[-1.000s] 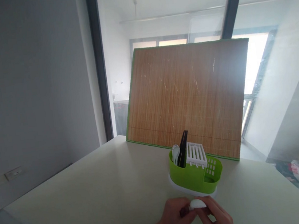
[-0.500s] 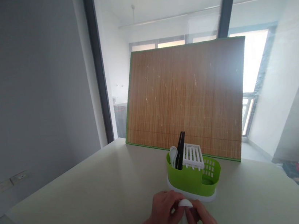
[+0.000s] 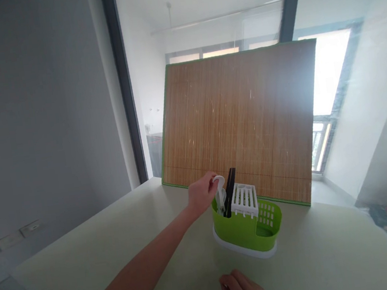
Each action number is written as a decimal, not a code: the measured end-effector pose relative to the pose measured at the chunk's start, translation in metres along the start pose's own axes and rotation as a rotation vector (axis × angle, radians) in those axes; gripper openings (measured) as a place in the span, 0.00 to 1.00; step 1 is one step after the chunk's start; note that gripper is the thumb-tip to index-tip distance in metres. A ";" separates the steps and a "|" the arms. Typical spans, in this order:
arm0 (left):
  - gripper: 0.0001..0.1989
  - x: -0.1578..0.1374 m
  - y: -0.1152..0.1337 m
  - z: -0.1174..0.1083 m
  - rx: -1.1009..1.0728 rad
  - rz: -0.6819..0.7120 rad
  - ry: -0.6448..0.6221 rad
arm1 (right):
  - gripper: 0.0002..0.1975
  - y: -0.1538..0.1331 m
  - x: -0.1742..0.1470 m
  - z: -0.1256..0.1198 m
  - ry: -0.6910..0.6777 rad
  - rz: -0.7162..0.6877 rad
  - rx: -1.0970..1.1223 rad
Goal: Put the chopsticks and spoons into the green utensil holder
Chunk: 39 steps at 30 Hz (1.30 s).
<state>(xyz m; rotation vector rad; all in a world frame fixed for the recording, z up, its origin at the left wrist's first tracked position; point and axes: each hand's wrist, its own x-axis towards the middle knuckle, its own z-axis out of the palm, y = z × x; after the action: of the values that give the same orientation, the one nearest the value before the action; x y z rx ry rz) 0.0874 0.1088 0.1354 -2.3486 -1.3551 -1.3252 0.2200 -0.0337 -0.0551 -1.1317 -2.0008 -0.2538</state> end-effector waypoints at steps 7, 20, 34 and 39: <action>0.11 -0.007 -0.013 0.033 0.167 -0.077 -0.324 | 0.08 0.002 0.000 -0.007 -0.023 0.023 -0.047; 0.15 -0.010 -0.026 0.043 0.147 -0.077 -0.355 | 0.08 0.008 -0.005 0.001 -0.062 0.032 -0.012; 0.14 -0.157 -0.003 0.059 -0.139 0.248 -0.450 | 0.06 0.009 -0.005 -0.002 -0.119 -0.055 -0.080; 0.11 -0.177 -0.006 0.072 -0.063 0.212 -0.701 | 0.08 0.010 -0.008 -0.008 -0.112 0.122 0.013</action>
<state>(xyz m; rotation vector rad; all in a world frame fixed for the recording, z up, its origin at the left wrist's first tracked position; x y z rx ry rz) 0.0906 0.0340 -0.0402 -3.0471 -1.1395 -0.4958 0.2347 -0.0371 -0.0582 -1.2793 -2.0184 -0.1170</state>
